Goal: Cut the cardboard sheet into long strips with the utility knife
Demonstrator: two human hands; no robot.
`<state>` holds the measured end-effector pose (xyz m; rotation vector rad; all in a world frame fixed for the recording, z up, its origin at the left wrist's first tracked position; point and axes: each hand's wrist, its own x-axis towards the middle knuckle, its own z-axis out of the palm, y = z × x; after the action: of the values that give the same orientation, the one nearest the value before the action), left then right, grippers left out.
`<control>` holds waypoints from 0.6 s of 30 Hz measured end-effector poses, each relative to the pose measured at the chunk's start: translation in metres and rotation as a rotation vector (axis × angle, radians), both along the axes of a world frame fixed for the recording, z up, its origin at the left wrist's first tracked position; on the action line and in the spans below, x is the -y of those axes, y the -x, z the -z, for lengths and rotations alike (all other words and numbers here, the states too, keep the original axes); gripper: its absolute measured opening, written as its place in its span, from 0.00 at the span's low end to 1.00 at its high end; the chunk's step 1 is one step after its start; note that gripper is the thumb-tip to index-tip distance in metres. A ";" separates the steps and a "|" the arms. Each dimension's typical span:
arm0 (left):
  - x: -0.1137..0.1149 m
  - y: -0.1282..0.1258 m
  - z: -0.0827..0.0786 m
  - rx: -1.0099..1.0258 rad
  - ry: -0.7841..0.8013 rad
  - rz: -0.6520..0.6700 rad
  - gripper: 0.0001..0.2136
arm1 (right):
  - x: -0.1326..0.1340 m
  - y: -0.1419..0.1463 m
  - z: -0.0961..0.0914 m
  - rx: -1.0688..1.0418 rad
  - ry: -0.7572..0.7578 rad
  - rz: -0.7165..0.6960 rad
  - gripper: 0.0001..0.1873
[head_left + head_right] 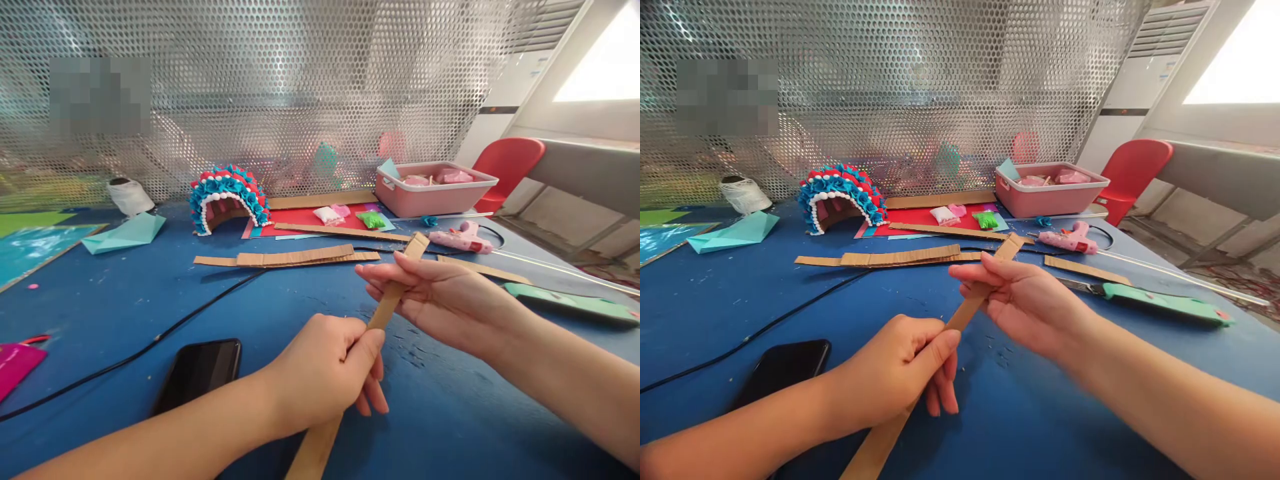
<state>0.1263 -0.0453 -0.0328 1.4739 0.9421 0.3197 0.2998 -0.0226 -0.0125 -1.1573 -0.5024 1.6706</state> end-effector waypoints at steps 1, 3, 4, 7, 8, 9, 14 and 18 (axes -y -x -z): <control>0.000 0.000 -0.001 -0.008 -0.006 0.001 0.18 | -0.002 -0.001 -0.002 -0.009 0.008 0.027 0.17; 0.000 0.000 -0.001 -0.021 -0.019 0.000 0.17 | -0.005 -0.005 -0.005 -0.017 0.020 0.064 0.18; 0.000 0.000 -0.001 -0.025 -0.029 -0.001 0.17 | -0.007 -0.006 -0.006 -0.014 0.026 0.076 0.18; -0.001 0.001 0.001 -0.027 -0.055 0.000 0.17 | -0.011 -0.007 -0.006 0.011 0.025 0.132 0.18; -0.001 0.002 0.001 -0.026 -0.064 0.004 0.18 | -0.012 -0.006 -0.005 0.022 0.019 0.157 0.18; -0.001 0.003 0.002 -0.026 -0.072 0.007 0.18 | -0.013 -0.004 -0.004 0.033 0.014 0.175 0.18; 0.006 0.009 0.001 -0.060 -0.135 0.024 0.18 | -0.033 -0.035 -0.007 0.170 -0.184 0.156 0.15; 0.010 0.011 0.001 -0.096 -0.129 0.029 0.19 | -0.055 -0.124 -0.016 0.308 -0.532 0.376 0.18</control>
<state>0.1157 -0.0554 -0.0339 1.6316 0.9908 0.2949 0.4236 0.0321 0.0036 -1.0293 -0.8097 0.9582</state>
